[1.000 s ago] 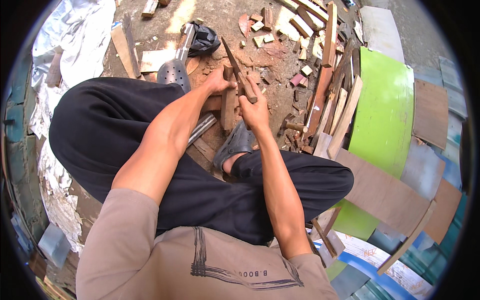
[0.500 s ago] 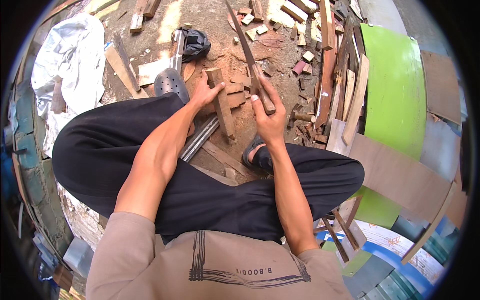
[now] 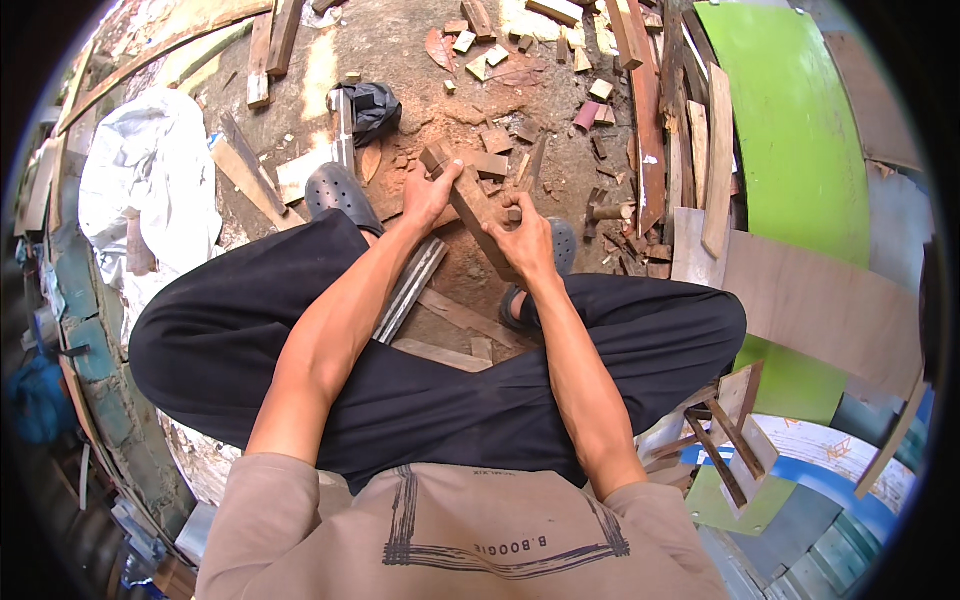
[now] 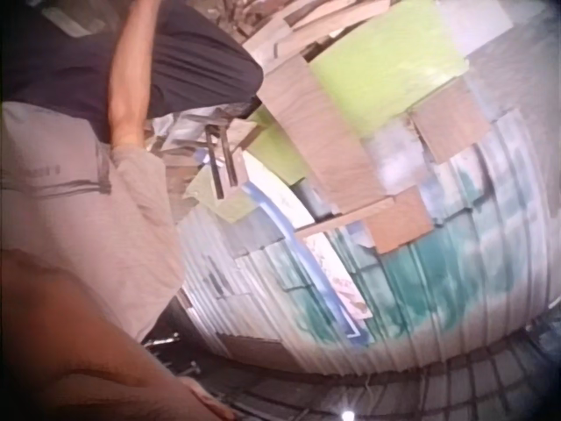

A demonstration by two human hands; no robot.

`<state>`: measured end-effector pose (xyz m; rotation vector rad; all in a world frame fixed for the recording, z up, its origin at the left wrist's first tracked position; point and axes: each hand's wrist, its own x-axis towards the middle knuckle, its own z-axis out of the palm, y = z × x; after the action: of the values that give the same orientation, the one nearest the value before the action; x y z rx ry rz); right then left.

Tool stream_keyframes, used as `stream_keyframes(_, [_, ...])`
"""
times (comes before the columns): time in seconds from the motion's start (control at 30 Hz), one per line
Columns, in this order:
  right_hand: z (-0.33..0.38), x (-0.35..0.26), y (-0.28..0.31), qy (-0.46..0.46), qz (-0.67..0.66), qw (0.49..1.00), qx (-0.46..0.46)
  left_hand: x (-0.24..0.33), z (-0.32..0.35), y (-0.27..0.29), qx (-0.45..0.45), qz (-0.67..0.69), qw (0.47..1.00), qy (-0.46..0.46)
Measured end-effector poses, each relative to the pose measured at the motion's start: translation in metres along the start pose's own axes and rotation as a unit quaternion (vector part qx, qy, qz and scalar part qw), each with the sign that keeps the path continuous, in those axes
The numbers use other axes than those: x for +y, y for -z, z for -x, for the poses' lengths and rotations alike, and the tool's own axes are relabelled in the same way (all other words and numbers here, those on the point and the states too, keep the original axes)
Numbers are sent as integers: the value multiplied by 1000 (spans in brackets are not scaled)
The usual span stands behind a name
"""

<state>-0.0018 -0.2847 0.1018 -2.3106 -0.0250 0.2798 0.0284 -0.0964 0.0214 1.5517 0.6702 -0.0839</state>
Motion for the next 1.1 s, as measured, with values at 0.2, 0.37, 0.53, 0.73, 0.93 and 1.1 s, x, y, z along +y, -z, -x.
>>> stream_keyframes(0.2, [-5,-12,12,-72,-62,994,-51,-54,5,16,15,-27,993,113])
stream_keyframes(0.37, [9,-8,-4,7,49,991,-123,-43,19,14,44,-10,985,169])
stream_keyframes(0.53, [15,9,-24,41,62,993,-87,-30,23,6,15,-5,994,106])
stream_keyframes(0.73, [13,1,-12,-1,1,1000,-19,-75,17,18,-41,13,969,245])
stream_keyframes(0.93, [14,-1,4,15,-19,999,28,-113,79,20,-280,-671,677,117])
stream_keyframes(1.1, [25,-2,10,21,-27,999,34,-142,98,21,-181,-695,680,146])
